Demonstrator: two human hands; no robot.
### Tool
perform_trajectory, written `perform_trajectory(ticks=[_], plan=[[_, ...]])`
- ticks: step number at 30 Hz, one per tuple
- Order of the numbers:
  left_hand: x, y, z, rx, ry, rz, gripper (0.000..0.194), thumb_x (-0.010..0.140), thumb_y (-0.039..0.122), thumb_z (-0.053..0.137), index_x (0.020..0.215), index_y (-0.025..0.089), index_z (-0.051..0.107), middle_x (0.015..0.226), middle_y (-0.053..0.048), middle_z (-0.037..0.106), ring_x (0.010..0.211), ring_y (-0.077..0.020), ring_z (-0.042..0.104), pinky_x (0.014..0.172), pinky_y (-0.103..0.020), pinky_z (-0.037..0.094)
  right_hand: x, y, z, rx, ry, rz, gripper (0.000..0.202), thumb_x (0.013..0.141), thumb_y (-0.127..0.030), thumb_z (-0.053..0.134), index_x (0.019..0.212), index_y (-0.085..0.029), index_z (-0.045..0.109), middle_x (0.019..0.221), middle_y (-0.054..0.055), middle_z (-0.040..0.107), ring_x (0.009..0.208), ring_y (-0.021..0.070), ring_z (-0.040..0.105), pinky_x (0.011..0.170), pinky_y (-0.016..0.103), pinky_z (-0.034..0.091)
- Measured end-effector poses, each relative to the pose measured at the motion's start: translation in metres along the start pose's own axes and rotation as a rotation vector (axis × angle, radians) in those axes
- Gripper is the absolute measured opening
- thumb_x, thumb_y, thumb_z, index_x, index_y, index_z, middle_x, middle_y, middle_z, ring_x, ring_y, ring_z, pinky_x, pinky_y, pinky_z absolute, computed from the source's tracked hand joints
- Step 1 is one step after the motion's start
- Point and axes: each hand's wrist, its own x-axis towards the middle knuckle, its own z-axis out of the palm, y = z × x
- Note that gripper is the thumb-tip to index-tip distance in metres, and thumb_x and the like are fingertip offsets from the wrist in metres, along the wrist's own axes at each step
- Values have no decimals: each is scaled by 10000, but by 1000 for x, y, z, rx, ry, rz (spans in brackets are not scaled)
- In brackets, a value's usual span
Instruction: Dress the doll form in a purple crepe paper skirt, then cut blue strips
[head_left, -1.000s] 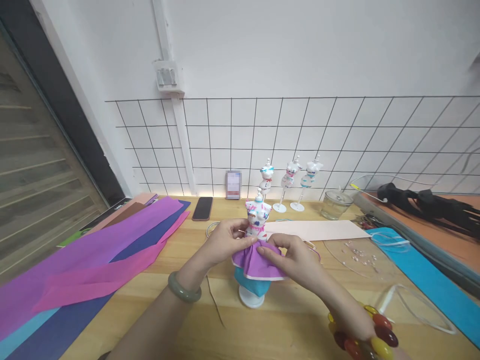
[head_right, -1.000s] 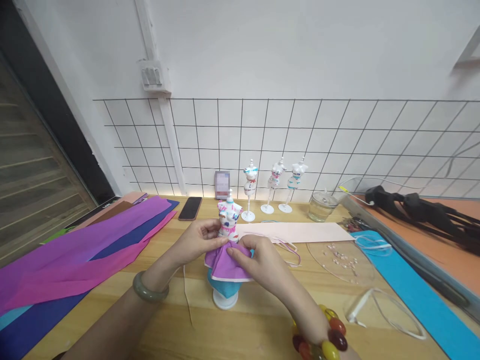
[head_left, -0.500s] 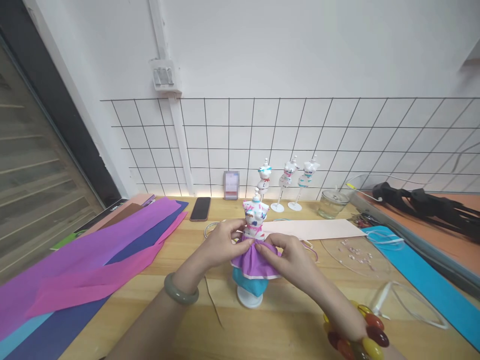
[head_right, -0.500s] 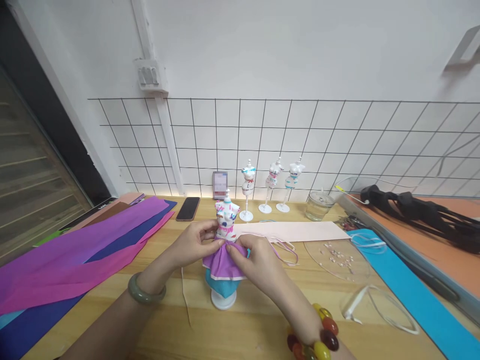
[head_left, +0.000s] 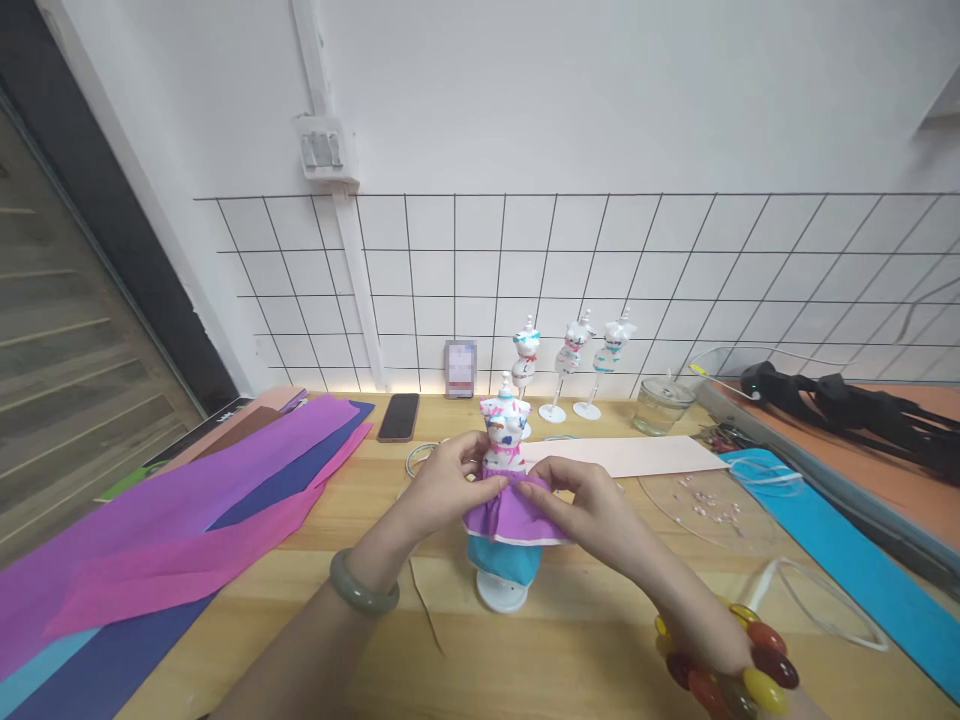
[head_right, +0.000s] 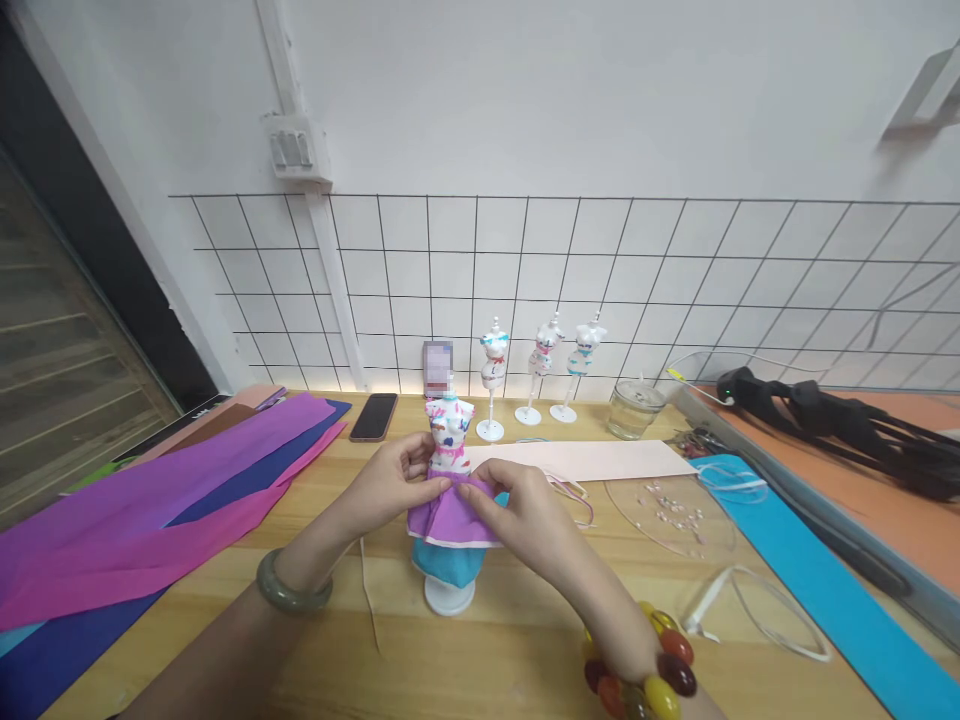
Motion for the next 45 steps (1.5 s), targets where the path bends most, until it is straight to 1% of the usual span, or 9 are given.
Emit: perform_trajectory(ticks=[3,9,14,20,27,34,37,41,45], plan=[[0,1,1,-12,-2,-1,331,748,181,639,1068,168,559,1093,-88,619,1000,-205,604,882,-354,479,-1,-4,-1,30,-4,-46,285,873,-393,485,712,-183,591,664,14,613,628,146,530,567,248,409],[1,2,4,-13,-1,16,331,731,171,650,1050,163,561,1087,-89,619,1021,-206,593,906,-355,463,-2,-8,-2,84,-49,-115,256,888,-363,463,806,-192,635,792,40,666,721,166,581,663,274,453],[0,2,4,-8,-1,6,353,717,158,656,1055,175,556,1097,-91,618,1019,-209,594,894,-357,466,-1,-2,-2,37,0,-87,183,855,-333,521,811,-197,633,740,26,657,675,159,569,623,271,448],[-1,7,4,-51,-42,-2,415,708,131,659,1102,182,539,1136,-98,607,1075,-222,575,922,-367,456,1,6,0,26,28,-48,202,838,-364,547,747,-191,599,688,17,642,629,149,556,570,259,430],[-1,5,5,-64,-71,6,441,716,131,656,1134,182,523,1128,-99,606,1070,-220,579,926,-373,455,2,4,0,-1,54,-30,191,824,-356,567,724,-193,578,669,8,631,616,144,546,560,252,415],[-1,6,4,-48,-70,12,414,714,161,667,1108,183,539,1121,-95,615,1054,-215,585,909,-362,465,2,5,2,20,84,19,180,799,-355,584,717,-198,550,659,8,624,589,140,538,539,246,415],[-1,5,3,-66,-80,15,402,719,170,671,1098,191,538,1120,-89,614,1054,-212,584,914,-361,464,1,6,2,26,98,22,195,785,-363,599,709,-201,522,646,-2,602,583,135,524,516,236,400],[-1,6,2,-80,-105,14,404,742,221,671,1118,188,528,1139,-95,600,1082,-218,564,929,-358,451,0,3,1,8,93,13,173,786,-350,602,729,-201,534,668,-9,604,610,135,528,530,233,393],[-1,6,6,-52,-53,16,484,707,267,718,1137,186,510,1114,-90,605,1052,-226,572,889,-351,464,-1,0,-1,20,61,-21,137,797,-310,597,734,-201,543,698,-18,612,647,132,545,561,226,404]])
